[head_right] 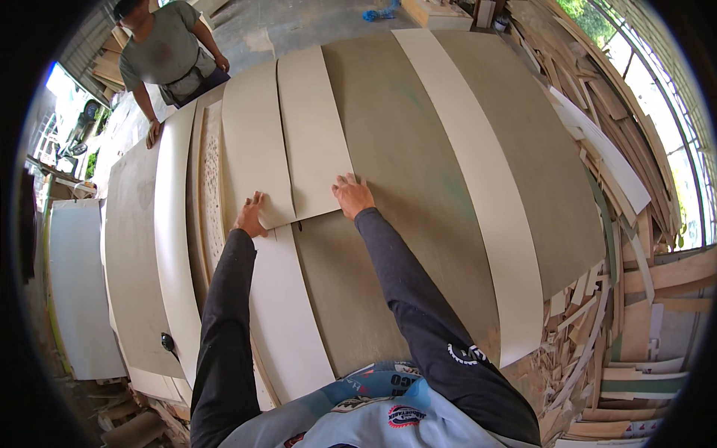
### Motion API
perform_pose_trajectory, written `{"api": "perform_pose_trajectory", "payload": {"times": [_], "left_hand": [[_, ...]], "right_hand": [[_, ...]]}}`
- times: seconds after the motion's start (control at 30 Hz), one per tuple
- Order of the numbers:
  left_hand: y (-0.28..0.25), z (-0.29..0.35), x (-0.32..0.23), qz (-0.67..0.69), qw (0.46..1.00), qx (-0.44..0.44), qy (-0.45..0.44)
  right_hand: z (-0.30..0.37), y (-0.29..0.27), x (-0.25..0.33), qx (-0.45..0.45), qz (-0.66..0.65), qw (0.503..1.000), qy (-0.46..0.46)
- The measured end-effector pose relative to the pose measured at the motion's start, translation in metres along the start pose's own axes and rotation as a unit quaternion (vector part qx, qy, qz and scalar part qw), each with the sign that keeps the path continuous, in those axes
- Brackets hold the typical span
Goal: The person hammers nails into a wooden board on a workbench, uses a measuring tape to check distances, and moves several large white panels around the workshop area.
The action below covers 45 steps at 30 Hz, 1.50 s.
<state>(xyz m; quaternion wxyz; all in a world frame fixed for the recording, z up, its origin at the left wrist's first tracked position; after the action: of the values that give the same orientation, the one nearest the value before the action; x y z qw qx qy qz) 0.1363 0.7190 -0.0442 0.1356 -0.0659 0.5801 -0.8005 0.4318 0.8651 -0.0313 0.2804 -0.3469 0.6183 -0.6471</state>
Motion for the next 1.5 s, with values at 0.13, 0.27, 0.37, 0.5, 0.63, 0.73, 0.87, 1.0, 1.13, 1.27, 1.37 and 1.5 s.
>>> {"api": "perform_pose_trajectory", "payload": {"times": [0.13, 0.27, 0.37, 0.5, 0.63, 0.73, 0.87, 1.0, 1.13, 1.27, 1.37, 1.5], "left_hand": [[0.009, -0.007, 0.018, -0.002, 1.0, 0.0, 0.008], [-0.006, -0.011, -0.011, 0.002, 1.0, 0.005, -0.029], [-0.006, -0.013, -0.001, -0.006, 1.0, 0.012, -0.028], [-0.008, -0.01, -0.002, -0.013, 1.0, 0.005, -0.016], [-0.001, 0.004, -0.009, 0.006, 0.998, -0.048, -0.042], [-0.039, 0.013, -0.042, 0.004, 0.995, -0.072, -0.071], [-0.054, 0.03, 0.028, -0.107, 0.969, -0.22, -0.043], [-0.164, 0.065, 0.017, -0.198, 0.935, -0.291, -0.045], [-0.244, 0.144, 0.037, -0.188, 0.925, -0.325, -0.05], [-0.275, 0.257, 0.047, -0.206, 0.933, -0.283, -0.082], [-0.263, 0.345, 0.039, -0.181, 0.94, -0.267, -0.112], [-0.207, 0.446, 0.037, -0.2, 0.931, -0.259, -0.16]], "right_hand": [[-0.009, 0.014, 0.008, -0.062, -0.034, 0.997, 0.022], [-0.006, 0.028, -0.003, -0.085, -0.013, 0.995, 0.054], [-0.019, 0.052, 0.006, -0.172, -0.005, 0.981, 0.087], [-0.012, 0.018, 0.013, -0.086, 0.025, 0.994, 0.059], [0.014, 0.003, -0.001, -0.065, 0.014, 0.996, 0.056], [0.051, 0.002, -0.042, -0.083, 0.031, 0.995, 0.053], [0.121, -0.005, -0.052, -0.064, 0.007, 0.998, 0.012], [0.213, 0.006, -0.076, -0.06, 0.029, 0.998, 0.019], [0.285, -0.007, -0.078, -0.057, 0.007, 0.998, 0.034], [0.348, -0.014, -0.082, -0.052, -0.014, 0.997, 0.049], [0.388, -0.007, -0.086, -0.049, -0.043, 0.996, 0.062], [0.422, -0.004, -0.083, -0.044, -0.071, 0.994, 0.07]]}}
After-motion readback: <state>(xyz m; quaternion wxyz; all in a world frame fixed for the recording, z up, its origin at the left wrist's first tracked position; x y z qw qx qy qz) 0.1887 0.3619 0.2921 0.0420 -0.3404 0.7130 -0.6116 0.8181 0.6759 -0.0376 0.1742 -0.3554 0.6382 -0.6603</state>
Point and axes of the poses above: each hand's wrist, its own z-axis away from the middle knuckle, its own y-axis out of the palm, x = y × z, the point moved 1 cm from there along -z, towards the middle knuckle, and after that the axes turned 3 degrees about -x, right-handed, at the moved point
